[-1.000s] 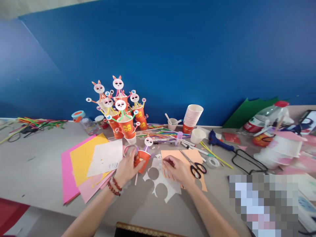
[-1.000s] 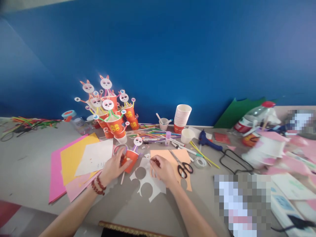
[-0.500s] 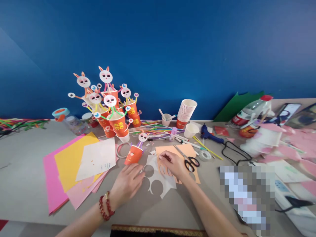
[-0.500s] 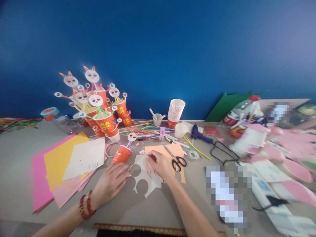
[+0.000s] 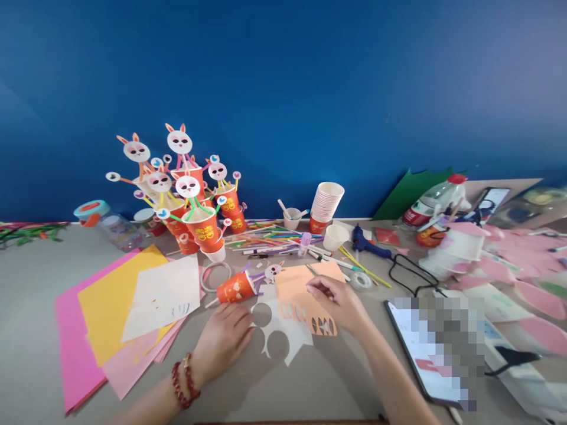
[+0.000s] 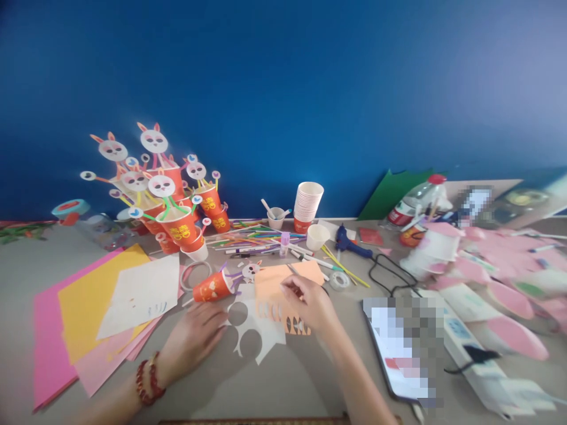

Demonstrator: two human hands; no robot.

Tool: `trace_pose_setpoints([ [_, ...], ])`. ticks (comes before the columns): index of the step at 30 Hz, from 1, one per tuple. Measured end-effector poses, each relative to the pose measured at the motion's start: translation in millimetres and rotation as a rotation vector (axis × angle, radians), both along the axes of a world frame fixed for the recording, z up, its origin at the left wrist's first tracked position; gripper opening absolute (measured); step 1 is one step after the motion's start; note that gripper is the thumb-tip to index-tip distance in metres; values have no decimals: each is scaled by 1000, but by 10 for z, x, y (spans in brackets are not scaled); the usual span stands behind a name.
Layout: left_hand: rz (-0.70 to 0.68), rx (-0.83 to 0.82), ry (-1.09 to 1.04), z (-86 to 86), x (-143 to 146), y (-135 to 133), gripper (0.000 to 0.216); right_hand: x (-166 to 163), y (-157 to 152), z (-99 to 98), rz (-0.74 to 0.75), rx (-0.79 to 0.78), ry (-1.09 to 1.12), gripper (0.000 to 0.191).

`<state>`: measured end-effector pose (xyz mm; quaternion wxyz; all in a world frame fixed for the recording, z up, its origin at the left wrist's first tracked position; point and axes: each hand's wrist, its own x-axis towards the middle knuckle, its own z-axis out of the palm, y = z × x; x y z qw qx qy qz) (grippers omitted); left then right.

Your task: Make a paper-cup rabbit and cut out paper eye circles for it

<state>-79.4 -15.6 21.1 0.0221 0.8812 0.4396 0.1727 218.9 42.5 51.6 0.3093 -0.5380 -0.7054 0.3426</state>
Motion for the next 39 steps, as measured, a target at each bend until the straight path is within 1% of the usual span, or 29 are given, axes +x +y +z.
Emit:
trace_pose_setpoints([
  [2,98,65,-35,26,-40,73,29,70,-49,-82,-16,-17,-2,22],
  [4,218,95,-31,37,-75,175,47,95,-95,-160,-20,-36,-2,22],
  [5,261,85,-21,35,-88,230,56,93,-115,-192,-15,-47,4,22],
  [7,277,22,-10,20,-111,329,65,72,-144,-237,4,-65,27,23],
  [9,277,-19,-36,-2,-146,399,68,45,-154,-272,22,-76,52,24],
  [10,283,-12,-62,-13,-176,424,69,34,-153,-291,26,-80,60,25],
  [13,331,71,-145,-38,-323,467,72,16,-138,-367,33,-88,66,28],
  [15,380,97,-173,-52,-454,485,69,9,-128,-423,39,-81,61,28],
  [18,439,88,-146,-80,-629,511,64,-3,-124,-483,50,-61,43,26],
  [22,421,85,-72,-96,-713,553,57,-16,-126,-492,23,-35,43,27],
  [28,401,34,10,-55,-631,614,61,-14,-152,-452,25,-66,84,28],
  [33,412,-13,-15,-59,-640,668,59,5,-171,-472,20,-90,89,27],
  [36,416,60,-48,-34,-676,664,61,21,-183,-455,17,-86,64,26],
  [39,410,190,-121,28,-626,548,59,33,-222,-387,34,-38,1,23],
])
